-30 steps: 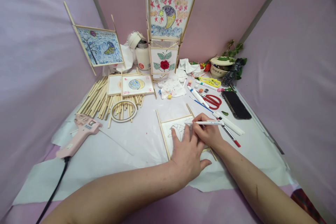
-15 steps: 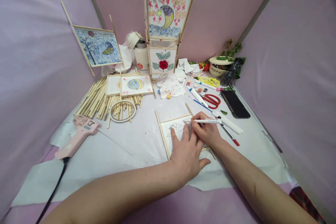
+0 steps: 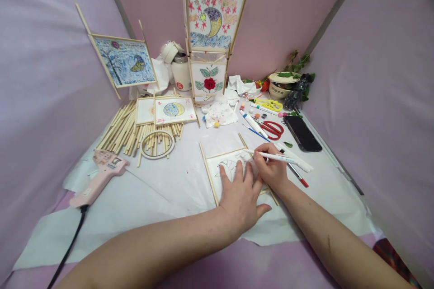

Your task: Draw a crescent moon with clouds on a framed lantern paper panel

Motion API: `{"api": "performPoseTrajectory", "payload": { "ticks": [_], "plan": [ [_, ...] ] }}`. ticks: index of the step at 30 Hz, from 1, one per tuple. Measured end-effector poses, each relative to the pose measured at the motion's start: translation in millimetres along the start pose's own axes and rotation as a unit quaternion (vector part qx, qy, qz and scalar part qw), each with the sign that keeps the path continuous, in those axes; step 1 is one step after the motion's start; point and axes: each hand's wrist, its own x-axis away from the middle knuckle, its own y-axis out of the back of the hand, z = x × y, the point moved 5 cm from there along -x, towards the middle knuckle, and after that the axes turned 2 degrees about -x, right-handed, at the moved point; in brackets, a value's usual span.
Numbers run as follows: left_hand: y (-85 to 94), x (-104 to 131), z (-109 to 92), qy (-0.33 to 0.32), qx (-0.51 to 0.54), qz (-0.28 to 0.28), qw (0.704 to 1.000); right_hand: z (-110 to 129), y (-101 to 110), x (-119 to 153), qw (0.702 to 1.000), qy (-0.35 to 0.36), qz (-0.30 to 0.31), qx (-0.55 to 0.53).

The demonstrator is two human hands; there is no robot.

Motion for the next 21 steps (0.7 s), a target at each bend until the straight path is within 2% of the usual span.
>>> {"api": "performPoseTrajectory", "payload": {
  "ticks": [4,7,11,14,16,18,20,21],
  "plan": [
    [1.7,0.4,0.4,-0.001,-0.006,-0.005,1.0,-1.8,2.8,-3.9,1.0,0.014,-0.017,0.001],
    [5.8,2.6,-3.7,-0.022,-0.025,-0.023,0.999,-7.3,3.8,-7.7,1.0,-0.004,-0.022,-0.017],
    [17.5,11.6,-19.4,-0.096,-0.037,-0.075,0.992,-17.5,4.7,-10.2,0.995,-0.07,-0.017,-0.068],
    [29.2,25.0,-37.8,-0.192,-0.012,-0.089,0.977,-20.1,5.8,-10.8,0.993,-0.089,-0.009,-0.076],
    [35.2,38.7,-51.4,-0.272,0.023,-0.062,0.96,-20.5,6.5,-10.9,0.992,-0.094,-0.007,-0.078],
    [38.6,57.8,-63.2,-0.348,0.074,-0.004,0.935,-19.5,6.6,-11.0,0.992,-0.095,0.0,-0.081],
    [39.4,79.5,-68.4,-0.371,0.136,0.076,0.916,-17.2,6.4,-11.1,0.993,-0.09,0.009,-0.081],
    [41.1,90.5,-68.7,-0.368,0.144,0.088,0.914,-15.9,6.4,-11.1,0.993,-0.088,0.013,-0.08]
  ]
}}
